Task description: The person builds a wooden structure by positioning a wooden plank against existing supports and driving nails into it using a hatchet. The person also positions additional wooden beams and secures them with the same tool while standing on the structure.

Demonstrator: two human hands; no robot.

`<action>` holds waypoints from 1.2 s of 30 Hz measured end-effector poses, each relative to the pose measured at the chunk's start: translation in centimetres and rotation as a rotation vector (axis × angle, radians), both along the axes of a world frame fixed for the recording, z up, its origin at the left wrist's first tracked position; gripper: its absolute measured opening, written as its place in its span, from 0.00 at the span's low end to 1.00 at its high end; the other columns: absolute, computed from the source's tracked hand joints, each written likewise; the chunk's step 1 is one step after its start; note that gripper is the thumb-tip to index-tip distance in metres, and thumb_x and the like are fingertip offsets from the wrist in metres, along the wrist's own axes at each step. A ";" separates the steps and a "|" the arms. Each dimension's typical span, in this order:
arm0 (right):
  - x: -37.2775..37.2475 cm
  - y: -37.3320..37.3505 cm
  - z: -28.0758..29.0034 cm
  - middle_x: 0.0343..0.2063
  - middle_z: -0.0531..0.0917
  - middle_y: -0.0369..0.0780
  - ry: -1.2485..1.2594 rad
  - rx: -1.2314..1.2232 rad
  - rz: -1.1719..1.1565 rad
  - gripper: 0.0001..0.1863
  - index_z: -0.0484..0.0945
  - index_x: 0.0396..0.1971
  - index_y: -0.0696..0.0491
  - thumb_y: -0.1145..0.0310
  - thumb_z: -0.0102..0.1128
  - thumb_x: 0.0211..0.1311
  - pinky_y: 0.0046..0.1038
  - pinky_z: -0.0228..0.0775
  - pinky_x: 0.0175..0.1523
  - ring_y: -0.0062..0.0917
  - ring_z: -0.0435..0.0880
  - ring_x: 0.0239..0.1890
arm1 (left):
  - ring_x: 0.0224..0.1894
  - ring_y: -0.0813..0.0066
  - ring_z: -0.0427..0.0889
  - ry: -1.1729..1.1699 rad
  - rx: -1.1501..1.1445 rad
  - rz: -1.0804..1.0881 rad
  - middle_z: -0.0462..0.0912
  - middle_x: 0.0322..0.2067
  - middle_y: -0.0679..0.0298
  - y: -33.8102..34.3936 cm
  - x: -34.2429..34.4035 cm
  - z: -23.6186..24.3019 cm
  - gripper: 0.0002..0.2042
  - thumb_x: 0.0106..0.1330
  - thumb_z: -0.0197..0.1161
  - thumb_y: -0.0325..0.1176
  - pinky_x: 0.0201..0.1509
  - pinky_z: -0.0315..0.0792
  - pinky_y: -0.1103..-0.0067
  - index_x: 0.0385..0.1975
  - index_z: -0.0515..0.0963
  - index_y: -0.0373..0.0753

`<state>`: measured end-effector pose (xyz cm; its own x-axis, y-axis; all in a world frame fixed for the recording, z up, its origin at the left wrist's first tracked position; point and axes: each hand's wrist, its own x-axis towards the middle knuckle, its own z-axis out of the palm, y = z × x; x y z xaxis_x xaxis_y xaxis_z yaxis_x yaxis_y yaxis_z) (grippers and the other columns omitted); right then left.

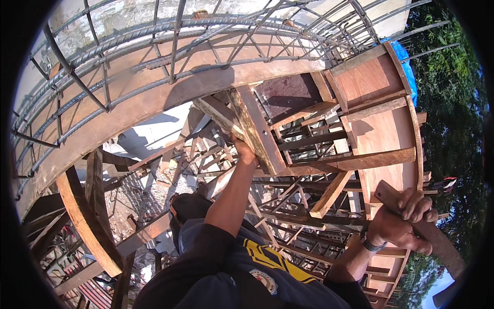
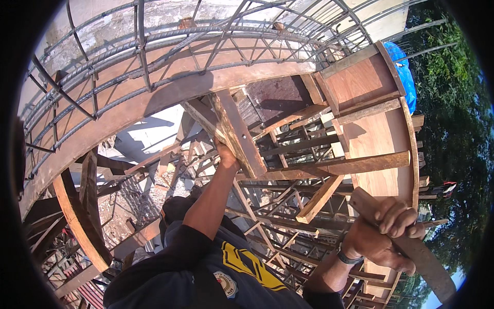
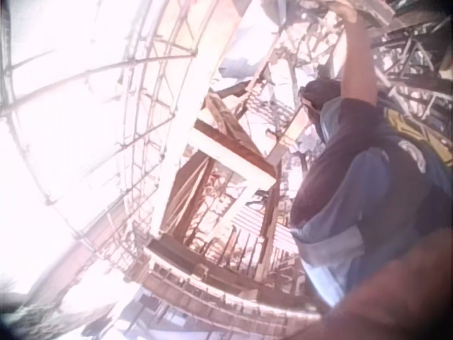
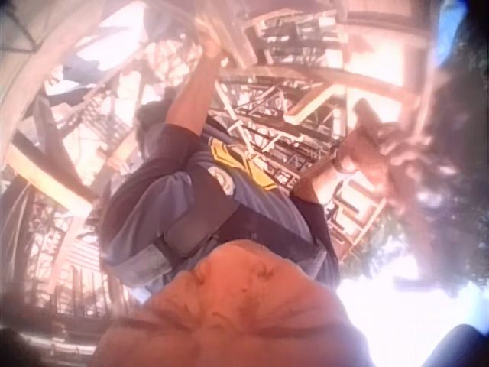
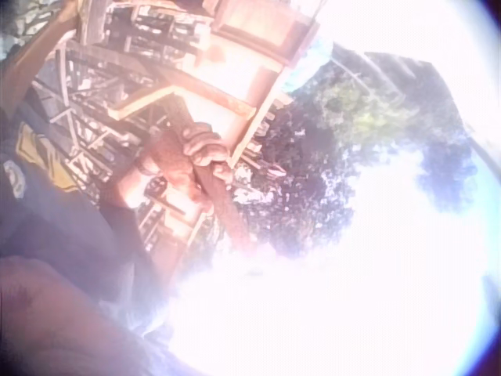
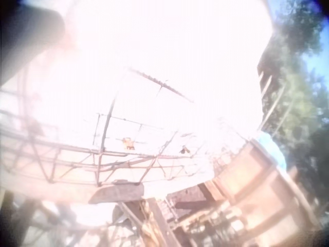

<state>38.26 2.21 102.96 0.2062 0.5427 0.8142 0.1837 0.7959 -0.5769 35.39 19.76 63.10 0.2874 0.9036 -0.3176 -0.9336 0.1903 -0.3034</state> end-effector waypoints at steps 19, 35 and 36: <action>-2.5 -5.2 -12.5 0.18 0.72 0.35 -0.108 -1.321 -0.319 0.35 0.72 0.27 0.54 0.33 0.39 0.69 0.24 0.61 0.24 0.19 0.69 0.19 | 0.49 0.62 0.81 0.051 -0.171 0.005 0.81 0.49 0.61 0.1 0.3 0.9 0.31 0.70 0.39 0.63 0.53 0.78 0.63 0.55 0.74 0.44; -1.6 -1.8 -11.4 0.18 0.71 0.34 -0.425 -1.635 -0.311 0.34 0.72 0.28 0.55 0.38 0.34 0.75 0.25 0.58 0.25 0.19 0.66 0.19 | 0.49 0.56 0.81 0.004 -0.142 -0.021 0.81 0.48 0.57 2.1 0.2 0.1 0.41 0.64 0.33 0.74 0.55 0.76 0.60 0.57 0.74 0.44; -0.7 -3.1 -7.3 0.17 0.72 0.34 -0.445 -1.617 -0.370 0.36 0.72 0.28 0.55 0.35 0.32 0.74 0.25 0.58 0.24 0.18 0.65 0.18 | 0.48 0.56 0.81 -0.012 -0.157 -0.137 0.81 0.48 0.57 -0.1 0.1 0.3 0.41 0.64 0.34 0.74 0.54 0.77 0.59 0.57 0.74 0.44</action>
<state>37.57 -0.87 95.69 0.4271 0.7868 -0.4456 0.5656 -0.6170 -0.5473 35.46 19.66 63.36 0.4084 0.7956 -0.4474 -0.8986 0.2643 -0.3502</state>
